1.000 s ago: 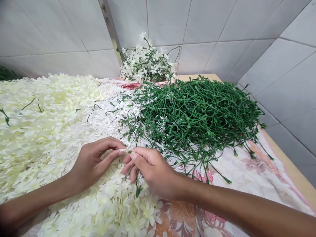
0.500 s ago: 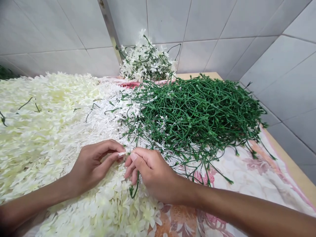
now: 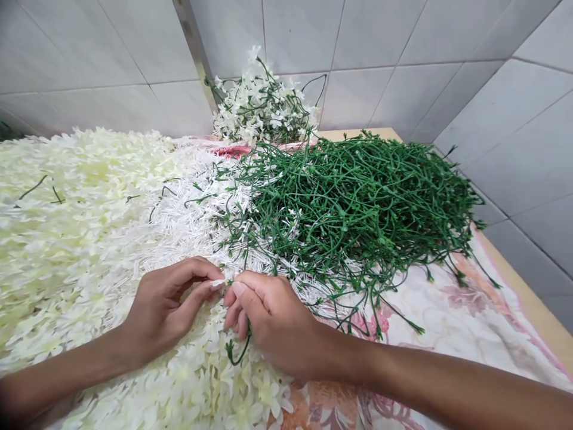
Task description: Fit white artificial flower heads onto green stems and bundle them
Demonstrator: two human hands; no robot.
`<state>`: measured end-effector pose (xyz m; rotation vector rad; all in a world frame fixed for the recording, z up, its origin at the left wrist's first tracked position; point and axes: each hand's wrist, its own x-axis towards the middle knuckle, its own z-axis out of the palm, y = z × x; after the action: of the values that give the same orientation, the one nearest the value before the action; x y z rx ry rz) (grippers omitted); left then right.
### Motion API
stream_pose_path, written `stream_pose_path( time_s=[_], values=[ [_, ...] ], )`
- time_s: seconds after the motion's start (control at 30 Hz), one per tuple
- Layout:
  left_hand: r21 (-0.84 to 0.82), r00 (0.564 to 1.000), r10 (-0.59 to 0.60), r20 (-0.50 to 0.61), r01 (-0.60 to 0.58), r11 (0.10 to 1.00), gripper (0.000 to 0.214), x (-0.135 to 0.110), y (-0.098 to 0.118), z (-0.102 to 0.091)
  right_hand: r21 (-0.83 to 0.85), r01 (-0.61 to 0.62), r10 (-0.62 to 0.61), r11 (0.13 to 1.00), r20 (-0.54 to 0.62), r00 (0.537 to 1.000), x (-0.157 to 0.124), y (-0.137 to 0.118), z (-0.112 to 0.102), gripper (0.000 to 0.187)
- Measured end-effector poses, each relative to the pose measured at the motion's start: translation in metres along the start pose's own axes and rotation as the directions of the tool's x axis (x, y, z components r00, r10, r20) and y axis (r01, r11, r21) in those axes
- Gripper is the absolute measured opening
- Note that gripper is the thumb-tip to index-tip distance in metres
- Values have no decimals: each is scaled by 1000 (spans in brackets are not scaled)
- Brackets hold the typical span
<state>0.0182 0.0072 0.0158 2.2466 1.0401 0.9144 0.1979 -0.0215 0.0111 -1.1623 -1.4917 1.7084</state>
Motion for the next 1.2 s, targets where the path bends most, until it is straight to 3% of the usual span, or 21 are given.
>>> stream_pose_path(
  time_s=[0.6,0.83,1.0,1.2],
  values=[
    [-72,1000,18,23,-16,997,11,-4,-5,4,-51,30,-29,998,20,999,1,-1,-2,33],
    [-48,999,49,-19,-49,998,11,-7,-5,5,-84,73,-72,994,18,997,0,1,0,35],
    [-66,1000,13,-8,-13,998,11,-5,-6,5,-78,74,-72,994,23,997,0,1,2,32],
    [-187,992,-118,55,126,974,9,1,-2,0,62,58,-58,996,-6,998,3,3,3,31]
  ],
)
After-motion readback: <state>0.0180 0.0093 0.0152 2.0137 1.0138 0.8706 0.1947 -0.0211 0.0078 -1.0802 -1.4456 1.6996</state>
